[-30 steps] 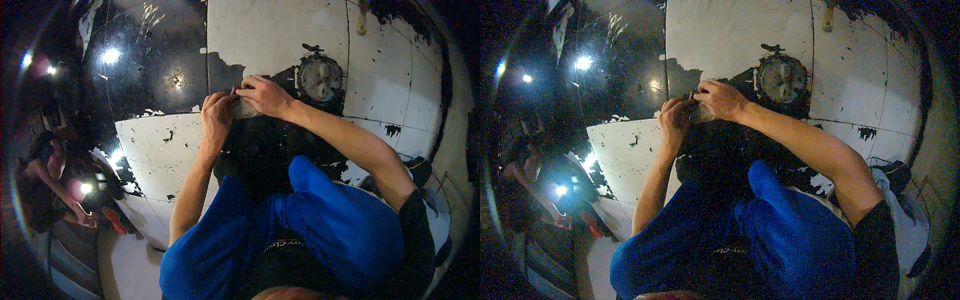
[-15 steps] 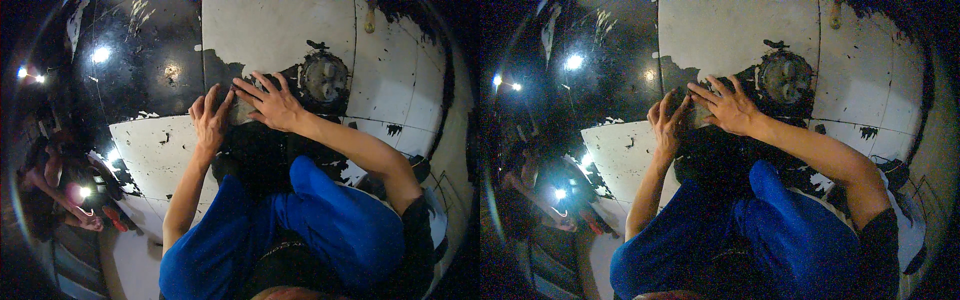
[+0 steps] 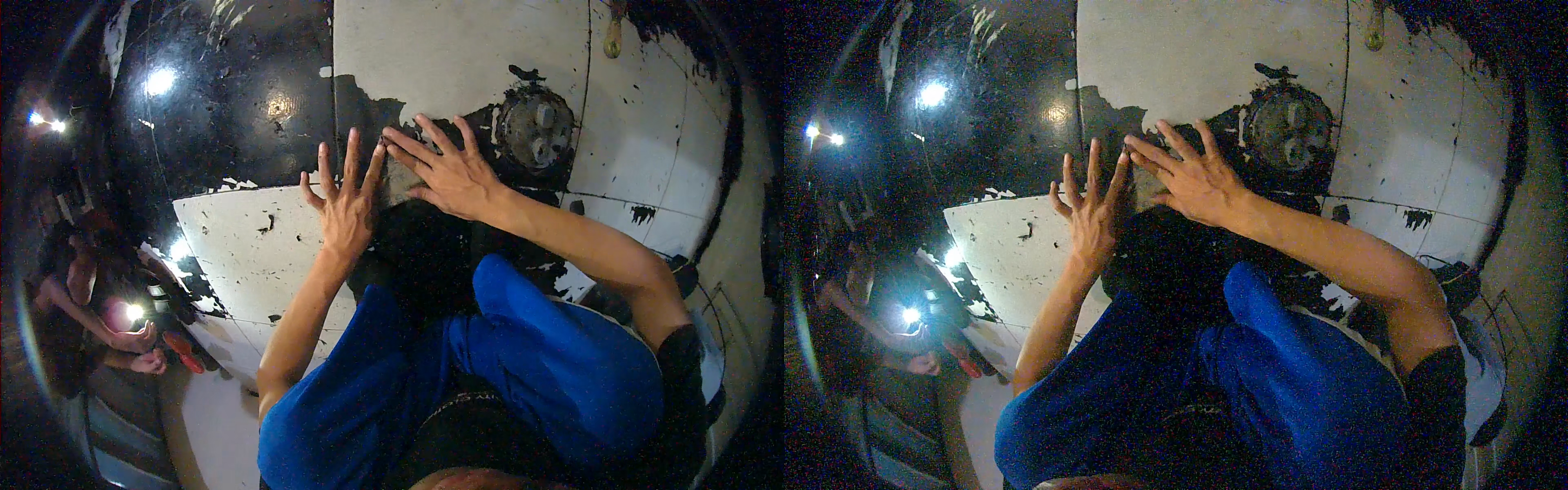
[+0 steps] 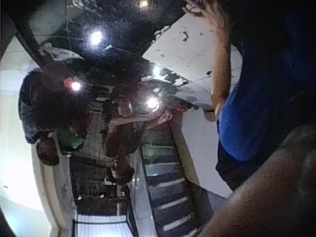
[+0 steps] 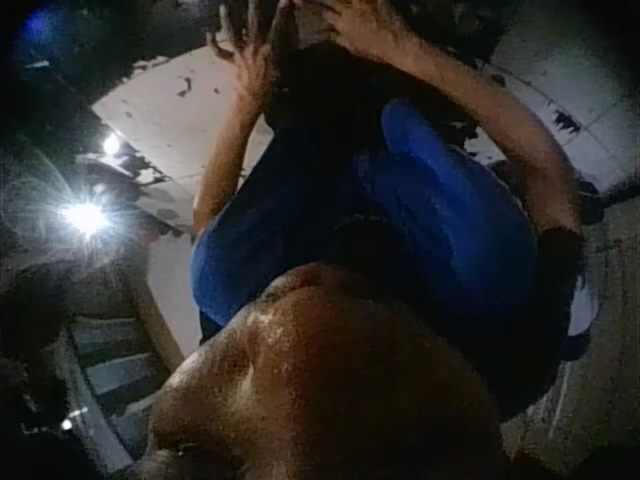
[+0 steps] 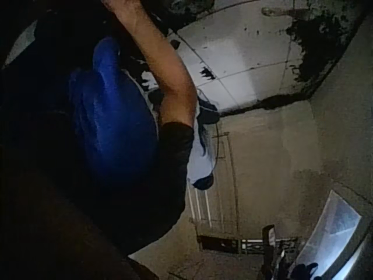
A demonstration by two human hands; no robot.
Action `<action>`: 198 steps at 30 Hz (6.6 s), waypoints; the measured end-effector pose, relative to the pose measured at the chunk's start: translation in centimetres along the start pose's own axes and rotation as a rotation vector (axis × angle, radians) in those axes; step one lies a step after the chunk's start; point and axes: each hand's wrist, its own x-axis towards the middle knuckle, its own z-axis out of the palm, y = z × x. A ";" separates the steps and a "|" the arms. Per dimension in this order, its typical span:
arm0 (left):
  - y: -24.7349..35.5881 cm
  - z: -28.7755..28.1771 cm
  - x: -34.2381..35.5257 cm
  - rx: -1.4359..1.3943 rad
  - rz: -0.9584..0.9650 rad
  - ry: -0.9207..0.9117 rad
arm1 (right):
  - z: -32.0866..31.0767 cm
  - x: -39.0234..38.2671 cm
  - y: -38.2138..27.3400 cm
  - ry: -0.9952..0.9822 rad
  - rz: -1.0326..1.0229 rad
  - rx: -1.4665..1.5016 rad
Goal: The person sands a dark-colored area on a tiled floor using a piece of sandpaper, rubbing the surface repeatedly and wiping it with their hands.
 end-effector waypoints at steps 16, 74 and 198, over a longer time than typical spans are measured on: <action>-5.8 -1.6 9.6 -0.011 -0.037 0.234 | -2.4 11.2 2.9 0.206 0.082 -0.063; -4.5 -0.9 5.0 -0.609 0.114 0.099 | 0.6 -1.7 0.6 0.273 -0.101 0.235; 0.4 -0.3 0.3 -0.452 -0.033 0.410 | -0.1 9.0 1.8 0.135 -0.121 0.499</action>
